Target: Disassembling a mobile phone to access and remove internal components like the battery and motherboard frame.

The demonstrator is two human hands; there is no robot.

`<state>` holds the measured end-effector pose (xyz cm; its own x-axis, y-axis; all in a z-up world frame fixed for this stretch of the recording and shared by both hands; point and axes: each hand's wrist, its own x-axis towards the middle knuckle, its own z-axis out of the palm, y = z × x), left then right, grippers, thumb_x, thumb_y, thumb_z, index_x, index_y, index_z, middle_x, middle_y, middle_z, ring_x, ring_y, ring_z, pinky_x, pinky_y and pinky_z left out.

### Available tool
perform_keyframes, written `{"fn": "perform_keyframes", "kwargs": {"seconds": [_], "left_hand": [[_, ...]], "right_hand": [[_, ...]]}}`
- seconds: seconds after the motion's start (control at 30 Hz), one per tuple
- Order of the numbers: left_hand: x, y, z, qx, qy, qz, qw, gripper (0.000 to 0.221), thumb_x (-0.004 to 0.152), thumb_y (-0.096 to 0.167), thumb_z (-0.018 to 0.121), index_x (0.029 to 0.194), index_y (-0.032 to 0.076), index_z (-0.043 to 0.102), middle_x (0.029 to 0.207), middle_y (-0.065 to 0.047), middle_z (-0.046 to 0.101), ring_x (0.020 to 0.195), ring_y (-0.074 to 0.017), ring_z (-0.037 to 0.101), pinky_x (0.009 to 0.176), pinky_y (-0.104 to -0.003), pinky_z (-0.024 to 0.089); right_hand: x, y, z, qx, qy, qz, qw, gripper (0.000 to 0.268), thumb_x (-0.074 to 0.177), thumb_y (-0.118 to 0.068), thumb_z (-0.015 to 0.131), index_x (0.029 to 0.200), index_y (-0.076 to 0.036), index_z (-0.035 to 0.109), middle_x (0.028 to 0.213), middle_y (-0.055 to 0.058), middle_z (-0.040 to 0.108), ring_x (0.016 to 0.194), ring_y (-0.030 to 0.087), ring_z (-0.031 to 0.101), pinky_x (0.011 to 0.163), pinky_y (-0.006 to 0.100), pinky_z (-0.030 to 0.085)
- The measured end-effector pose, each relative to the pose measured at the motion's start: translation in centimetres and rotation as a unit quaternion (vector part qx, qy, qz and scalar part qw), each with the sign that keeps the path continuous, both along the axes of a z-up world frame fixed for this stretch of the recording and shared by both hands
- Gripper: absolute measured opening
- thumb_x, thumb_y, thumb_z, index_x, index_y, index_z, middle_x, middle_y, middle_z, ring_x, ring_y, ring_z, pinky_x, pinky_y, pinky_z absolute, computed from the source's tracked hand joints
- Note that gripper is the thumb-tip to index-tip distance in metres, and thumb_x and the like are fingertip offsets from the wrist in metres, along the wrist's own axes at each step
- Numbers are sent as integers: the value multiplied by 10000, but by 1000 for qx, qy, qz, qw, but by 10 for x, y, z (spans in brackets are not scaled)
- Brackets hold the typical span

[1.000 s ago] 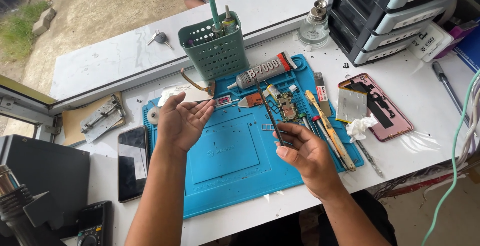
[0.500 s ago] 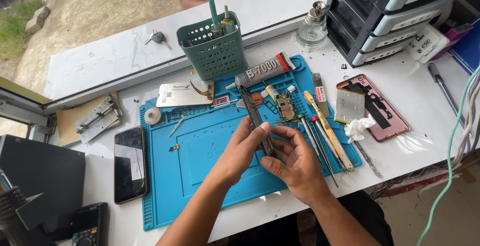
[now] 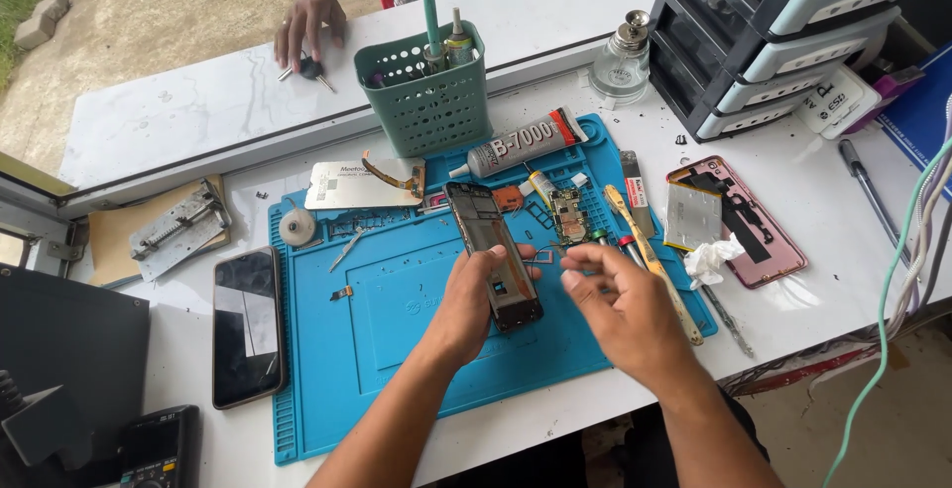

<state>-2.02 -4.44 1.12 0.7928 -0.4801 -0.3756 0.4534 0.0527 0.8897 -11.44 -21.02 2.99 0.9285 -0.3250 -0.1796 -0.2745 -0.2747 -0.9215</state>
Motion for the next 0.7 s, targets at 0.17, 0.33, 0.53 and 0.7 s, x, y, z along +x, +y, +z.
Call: {"fn": "perform_keyframes", "kwargs": {"seconds": [0.17,0.33,0.53,0.7], "left_hand": [[4,6,-23,-76,-60,-36,995,517,982,358,439,1258,-37,624,1046,-302,712,987,-402,725,920,-580,572],[6,3,-28,-100,-46,-44,993,524,972,371,444,1263,-30,614,1057,-287,714,994,-381,728,941,-577,567],[5,6,-29,-119,-39,-55,991,508,986,362,445,1263,-28,616,1059,-285,712,1012,-398,730,962,-586,562],[4,7,-26,-125,-31,-58,990,510,978,379,459,1242,-20,635,1041,-274,717,1001,-380,736,960,-574,572]], "right_hand": [[34,-30,2,-359,7,4,933,288,980,-266,650,1228,-147,735,1053,118,782,946,298,768,743,425,620],[64,-8,46,-409,78,30,909,485,896,-278,746,1298,-13,687,1104,242,757,1034,414,744,828,564,597],[75,1,58,-401,115,26,909,576,834,-221,800,1315,59,653,1084,284,753,1072,493,713,880,645,544],[80,-9,41,-362,95,9,927,635,791,-208,834,1338,49,640,1072,263,750,1088,496,698,887,648,530]]}}
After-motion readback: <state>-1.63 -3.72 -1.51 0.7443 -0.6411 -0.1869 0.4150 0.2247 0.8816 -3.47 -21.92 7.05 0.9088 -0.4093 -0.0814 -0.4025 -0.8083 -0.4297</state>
